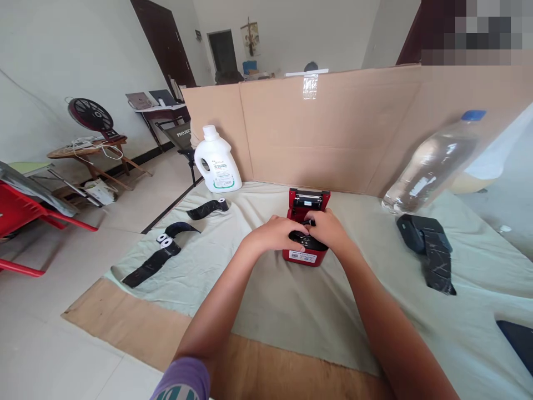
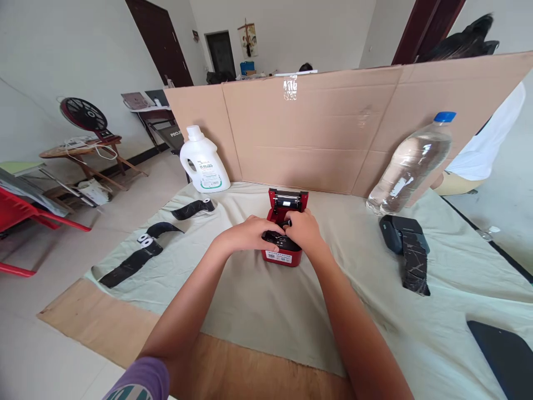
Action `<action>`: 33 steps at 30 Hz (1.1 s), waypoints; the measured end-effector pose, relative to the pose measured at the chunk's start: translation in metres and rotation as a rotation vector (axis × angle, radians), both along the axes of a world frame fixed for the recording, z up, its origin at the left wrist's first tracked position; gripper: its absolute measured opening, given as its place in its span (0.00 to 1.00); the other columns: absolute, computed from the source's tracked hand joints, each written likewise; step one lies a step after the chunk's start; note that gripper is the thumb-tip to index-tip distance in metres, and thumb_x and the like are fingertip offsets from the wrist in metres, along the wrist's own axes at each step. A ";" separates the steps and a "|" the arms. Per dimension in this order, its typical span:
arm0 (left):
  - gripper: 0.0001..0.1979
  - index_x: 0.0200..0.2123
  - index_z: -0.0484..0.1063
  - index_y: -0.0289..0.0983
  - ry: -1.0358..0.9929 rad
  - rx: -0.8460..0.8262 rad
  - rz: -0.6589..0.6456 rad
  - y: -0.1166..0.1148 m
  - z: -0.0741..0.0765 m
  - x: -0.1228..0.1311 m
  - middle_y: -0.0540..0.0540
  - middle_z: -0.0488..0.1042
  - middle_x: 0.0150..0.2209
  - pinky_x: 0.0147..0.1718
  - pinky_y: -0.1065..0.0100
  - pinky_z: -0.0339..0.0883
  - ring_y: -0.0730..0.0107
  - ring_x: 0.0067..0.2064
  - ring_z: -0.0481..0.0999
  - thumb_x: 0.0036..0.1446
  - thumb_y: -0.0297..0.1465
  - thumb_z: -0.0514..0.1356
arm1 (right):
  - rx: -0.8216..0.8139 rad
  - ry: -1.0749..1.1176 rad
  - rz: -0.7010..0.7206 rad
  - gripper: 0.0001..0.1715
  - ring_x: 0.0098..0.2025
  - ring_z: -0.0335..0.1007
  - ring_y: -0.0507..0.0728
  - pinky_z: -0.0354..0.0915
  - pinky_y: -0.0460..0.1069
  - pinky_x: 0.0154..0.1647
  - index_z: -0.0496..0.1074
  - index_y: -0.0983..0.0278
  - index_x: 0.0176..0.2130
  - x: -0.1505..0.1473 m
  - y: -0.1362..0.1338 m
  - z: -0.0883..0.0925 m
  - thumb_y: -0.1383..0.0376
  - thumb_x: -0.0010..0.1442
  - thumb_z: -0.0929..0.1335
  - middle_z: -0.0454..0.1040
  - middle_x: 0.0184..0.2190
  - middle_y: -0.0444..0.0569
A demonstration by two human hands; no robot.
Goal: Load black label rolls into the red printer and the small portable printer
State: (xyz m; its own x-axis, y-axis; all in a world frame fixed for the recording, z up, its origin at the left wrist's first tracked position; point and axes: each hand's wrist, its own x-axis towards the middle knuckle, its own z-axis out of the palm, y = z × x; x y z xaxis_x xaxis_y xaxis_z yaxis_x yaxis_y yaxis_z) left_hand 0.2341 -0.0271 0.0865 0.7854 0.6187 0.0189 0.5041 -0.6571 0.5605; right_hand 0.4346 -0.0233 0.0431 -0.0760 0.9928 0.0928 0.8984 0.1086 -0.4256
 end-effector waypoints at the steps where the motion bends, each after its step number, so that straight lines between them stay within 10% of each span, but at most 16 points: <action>1: 0.16 0.49 0.78 0.47 0.004 0.015 0.004 -0.002 0.000 0.001 0.52 0.81 0.47 0.52 0.63 0.62 0.60 0.50 0.77 0.57 0.35 0.65 | 0.001 0.019 0.003 0.13 0.53 0.66 0.67 0.62 0.55 0.46 0.78 0.61 0.42 0.001 0.000 0.000 0.66 0.56 0.68 0.80 0.42 0.53; 16: 0.13 0.38 0.81 0.42 0.115 0.495 0.082 -0.002 -0.011 0.022 0.46 0.79 0.40 0.41 0.64 0.62 0.63 0.41 0.76 0.65 0.27 0.55 | -0.027 0.359 0.021 0.10 0.42 0.74 0.59 0.65 0.52 0.45 0.79 0.61 0.35 0.014 0.002 0.008 0.63 0.54 0.68 0.81 0.38 0.49; 20: 0.16 0.40 0.80 0.41 0.190 0.508 0.107 -0.008 -0.012 0.027 0.44 0.76 0.40 0.40 0.63 0.60 0.63 0.42 0.73 0.64 0.23 0.53 | 0.034 0.472 -0.219 0.17 0.36 0.72 0.59 0.64 0.53 0.41 0.76 0.63 0.28 0.033 0.004 0.017 0.53 0.56 0.67 0.79 0.32 0.50; 24: 0.15 0.38 0.80 0.38 0.220 0.553 0.102 -0.012 -0.010 0.031 0.43 0.77 0.39 0.41 0.60 0.58 0.61 0.44 0.72 0.62 0.20 0.53 | 0.358 0.623 -0.339 0.24 0.43 0.70 0.59 0.64 0.54 0.47 0.73 0.62 0.46 0.031 0.015 0.005 0.49 0.58 0.65 0.77 0.47 0.53; 33: 0.12 0.33 0.78 0.38 0.171 0.636 0.083 -0.019 0.001 0.036 0.44 0.79 0.37 0.44 0.58 0.55 0.60 0.45 0.71 0.64 0.24 0.55 | 0.298 0.910 -0.191 0.18 0.54 0.68 0.60 0.67 0.51 0.46 0.69 0.60 0.42 0.023 -0.005 -0.024 0.61 0.49 0.65 0.73 0.48 0.50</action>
State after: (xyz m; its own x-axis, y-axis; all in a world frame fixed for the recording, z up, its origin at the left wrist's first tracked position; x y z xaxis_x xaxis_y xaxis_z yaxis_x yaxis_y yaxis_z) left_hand 0.2699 -0.0458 0.0877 0.7600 0.5868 0.2794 0.6148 -0.7885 -0.0164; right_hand 0.4573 -0.0287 0.0187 0.3090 0.9071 0.2860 0.2540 0.2111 -0.9439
